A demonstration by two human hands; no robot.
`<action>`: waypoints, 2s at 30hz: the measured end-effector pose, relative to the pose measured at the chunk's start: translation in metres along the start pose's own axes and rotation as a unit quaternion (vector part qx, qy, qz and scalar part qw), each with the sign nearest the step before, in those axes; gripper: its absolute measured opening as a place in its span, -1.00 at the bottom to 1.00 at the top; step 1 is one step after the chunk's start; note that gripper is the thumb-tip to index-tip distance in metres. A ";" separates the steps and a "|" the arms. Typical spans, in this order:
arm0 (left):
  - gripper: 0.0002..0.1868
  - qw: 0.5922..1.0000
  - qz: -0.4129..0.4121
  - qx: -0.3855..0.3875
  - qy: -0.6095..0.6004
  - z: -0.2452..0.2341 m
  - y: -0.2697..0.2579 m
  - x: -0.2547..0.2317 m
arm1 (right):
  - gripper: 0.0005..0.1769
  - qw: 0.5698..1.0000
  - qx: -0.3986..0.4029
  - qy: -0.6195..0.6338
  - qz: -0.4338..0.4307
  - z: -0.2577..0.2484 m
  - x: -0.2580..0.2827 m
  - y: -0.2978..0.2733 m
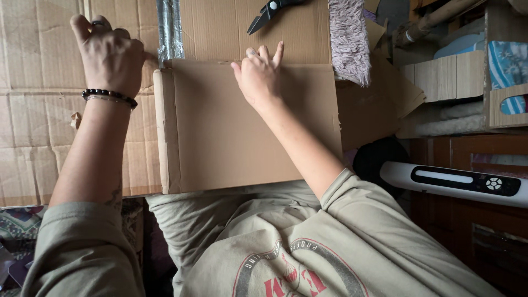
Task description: The person cuts a cardboard box with scissors, removes a piece of tape, folds the flaps, and secures the box with adhesive tape. The person works on the box while sitting on the floor.
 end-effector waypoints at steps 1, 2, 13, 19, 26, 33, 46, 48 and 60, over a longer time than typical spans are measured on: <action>-0.87 1.000 -0.001 -0.001 0.003 0.002 -0.001 0.000 | -0.66 1.000 0.001 -0.002 0.001 0.001 -0.001 0.000; -0.88 1.000 -0.002 -0.011 -0.001 0.002 -0.001 0.001 | -0.66 1.000 0.003 -0.004 0.002 0.002 -0.001 -0.001; -0.74 1.000 -0.006 0.012 -0.021 0.002 0.003 -0.002 | -0.72 1.000 -0.020 0.004 -0.011 0.002 -0.001 -0.001; -0.84 1.000 -0.003 0.001 0.005 0.002 0.000 0.001 | -0.74 0.999 -0.031 0.010 -0.018 0.000 -0.001 -0.002; -0.67 1.000 0.001 -0.012 -0.021 -0.006 0.004 -0.004 | -0.66 0.998 -0.050 -0.001 -0.030 -0.002 0.002 -0.001; -0.95 0.997 0.024 -0.077 -0.008 -0.027 0.004 -0.013 | -0.61 0.997 -0.027 -0.068 -0.022 0.000 0.014 0.013; -0.57 0.972 0.219 0.040 0.073 -0.041 0.012 -0.047 | -0.65 1.000 0.027 -0.015 -0.002 0.019 0.008 0.029; -0.57 0.967 0.230 0.053 0.099 -0.042 0.014 -0.048 | -0.66 0.995 0.030 0.029 -0.092 0.026 0.026 0.018; -0.69 0.986 0.158 0.011 -0.058 -0.038 0.010 -0.045 | -0.70 0.990 0.086 0.103 -0.047 0.026 0.033 -0.003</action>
Point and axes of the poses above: each hand's wrist, its own y-axis towards the middle knuckle, its own z-axis out of the palm, x = y × z, the point moved 8 cm from there along y, towards the middle knuckle, and after that the axes turned 8 degrees about z, right-handed, at the moved point
